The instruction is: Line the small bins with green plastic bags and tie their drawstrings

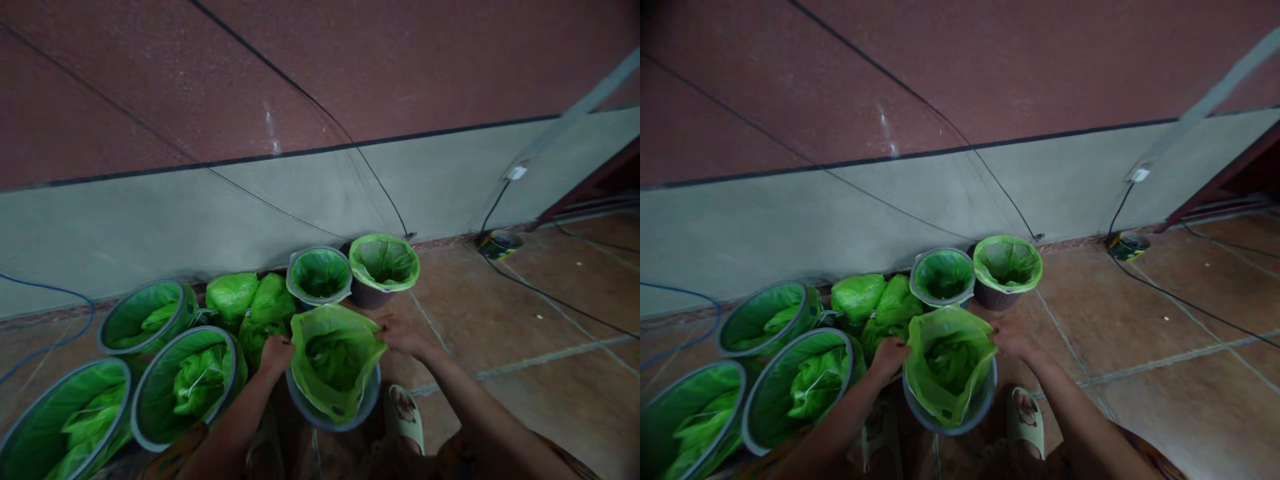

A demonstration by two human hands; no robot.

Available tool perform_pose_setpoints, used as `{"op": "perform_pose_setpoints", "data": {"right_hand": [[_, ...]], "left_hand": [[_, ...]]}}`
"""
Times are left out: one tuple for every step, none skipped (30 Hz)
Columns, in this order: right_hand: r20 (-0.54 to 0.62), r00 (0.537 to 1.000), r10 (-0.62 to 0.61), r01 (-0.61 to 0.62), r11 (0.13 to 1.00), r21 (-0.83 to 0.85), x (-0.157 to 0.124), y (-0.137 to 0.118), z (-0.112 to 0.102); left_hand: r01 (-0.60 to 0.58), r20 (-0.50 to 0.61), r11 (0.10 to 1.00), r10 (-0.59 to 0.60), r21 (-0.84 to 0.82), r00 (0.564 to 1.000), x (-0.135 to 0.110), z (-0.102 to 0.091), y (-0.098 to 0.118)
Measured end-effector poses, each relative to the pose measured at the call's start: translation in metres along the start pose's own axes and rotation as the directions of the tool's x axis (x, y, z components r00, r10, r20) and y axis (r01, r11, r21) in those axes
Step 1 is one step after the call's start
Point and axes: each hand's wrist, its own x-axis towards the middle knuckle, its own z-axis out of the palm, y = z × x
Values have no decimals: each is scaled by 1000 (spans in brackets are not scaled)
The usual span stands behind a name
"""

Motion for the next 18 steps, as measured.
{"op": "perform_pose_setpoints", "data": {"right_hand": [[-3, 1000, 3, -3, 1000, 14, -2, -1, -3], [-2, 1000, 0, 0, 1000, 30, -4, -3, -6], [3, 1000, -6, 6, 999, 47, -7, -4, -11], [13, 1000, -12, 11, 998, 65, -11, -6, -16], [28, 999, -17, 15, 997, 81, -15, -8, -21], [43, 999, -20, 16, 995, 96, -20, -9, -26], [60, 998, -20, 14, 994, 109, -24, -11, -31], [80, 997, -15, 6, 993, 116, -28, -12, -36], [93, 996, -9, -2, 993, 119, -32, -12, -40], [98, 995, 0, -11, 993, 116, -34, -12, -42], [97, 995, 15, -24, 995, 99, -35, -11, -43], [92, 995, 36, -41, 998, 55, -35, -11, -42], [82, 995, 55, -54, 998, -19, -33, -10, -40], [62, 996, 67, -59, 991, -117, -31, -9, -36], [45, 997, 70, -58, 972, -226, -28, -8, -32], [37, 997, 68, -53, 945, -324, -26, -7, -27], [32, 997, 73, -55, 917, -394, -23, -6, -22], [32, 996, 87, -64, 899, -434, -22, -5, -18]], "left_hand": [[3, -11, 1000, -3, -5, 1000, 0, -4, 0], [2, -28, 1000, -2, -6, 1000, 0, -8, 0], [0, -50, 1000, 0, -3, 999, 0, -13, 1], [-4, -74, 1000, 4, 3, 997, 1, -18, 1], [-11, -97, 1000, 12, 16, 995, 1, -23, 0], [-18, -121, 999, 22, 33, 992, 2, -28, 0], [-22, -144, 998, 29, 52, 989, 3, -32, 0], [-23, -167, 997, 34, 71, 985, 4, -37, -1], [-18, -190, 996, 35, 87, 981, 5, -40, -1], [-13, -210, 995, 34, 101, 977, 5, -42, -2], [-11, -220, 993, 36, 115, 975, 6, -43, -2], [-12, -213, 991, 40, 130, 976, 6, -42, -3], [-13, -186, 988, 42, 151, 982, 5, -39, -3], [-13, -145, 984, 39, 178, 989, 5, -36, -2], [-12, -97, 977, 33, 211, 995, 3, -31, -2], [-10, -56, 970, 24, 244, 998, 2, -27, -2], [-3, -33, 963, 12, 269, 999, 2, -23, -1], [6, -26, 959, 1, 284, 1000, 1, -21, -1]]}}
